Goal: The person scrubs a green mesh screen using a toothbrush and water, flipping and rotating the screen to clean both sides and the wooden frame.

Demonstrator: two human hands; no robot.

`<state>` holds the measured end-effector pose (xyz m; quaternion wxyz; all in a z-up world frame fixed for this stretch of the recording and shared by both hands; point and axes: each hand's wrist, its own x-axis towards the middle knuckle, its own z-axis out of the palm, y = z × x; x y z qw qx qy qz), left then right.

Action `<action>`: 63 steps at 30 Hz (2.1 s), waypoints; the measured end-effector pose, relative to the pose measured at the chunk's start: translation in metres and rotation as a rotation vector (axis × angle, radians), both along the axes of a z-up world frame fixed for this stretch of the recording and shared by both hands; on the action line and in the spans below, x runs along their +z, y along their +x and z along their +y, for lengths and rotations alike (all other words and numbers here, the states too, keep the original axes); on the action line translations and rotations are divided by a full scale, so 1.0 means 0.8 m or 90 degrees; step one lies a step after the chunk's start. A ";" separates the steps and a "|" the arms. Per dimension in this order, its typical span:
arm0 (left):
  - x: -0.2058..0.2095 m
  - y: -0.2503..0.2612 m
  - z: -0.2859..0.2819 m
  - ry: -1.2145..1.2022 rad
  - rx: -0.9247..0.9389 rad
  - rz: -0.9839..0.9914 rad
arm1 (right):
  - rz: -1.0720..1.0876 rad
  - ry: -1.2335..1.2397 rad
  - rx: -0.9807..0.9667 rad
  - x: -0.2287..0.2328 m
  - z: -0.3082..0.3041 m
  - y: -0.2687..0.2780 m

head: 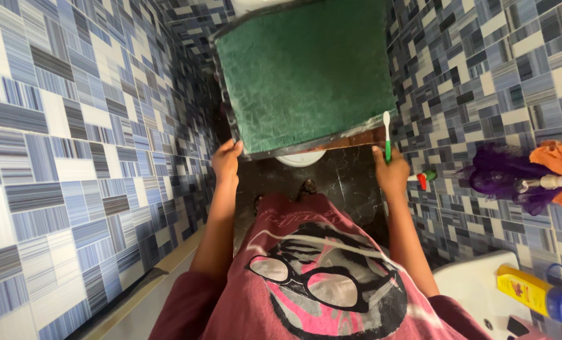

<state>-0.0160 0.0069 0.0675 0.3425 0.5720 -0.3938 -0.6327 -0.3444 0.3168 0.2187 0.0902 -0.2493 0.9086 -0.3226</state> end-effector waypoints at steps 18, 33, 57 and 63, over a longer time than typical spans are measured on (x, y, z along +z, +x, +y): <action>0.017 0.024 0.037 0.136 -0.166 -0.063 | -0.084 -0.034 0.260 -0.011 -0.082 0.205; 0.050 0.023 0.036 0.064 -0.208 -0.052 | 0.175 0.095 0.156 -0.104 -0.076 0.192; 0.035 0.013 0.049 0.006 -0.124 -0.039 | 0.080 0.097 0.223 -0.091 -0.059 0.149; 0.018 0.016 0.054 0.000 -0.115 -0.009 | 0.107 0.101 0.030 -0.054 -0.010 0.025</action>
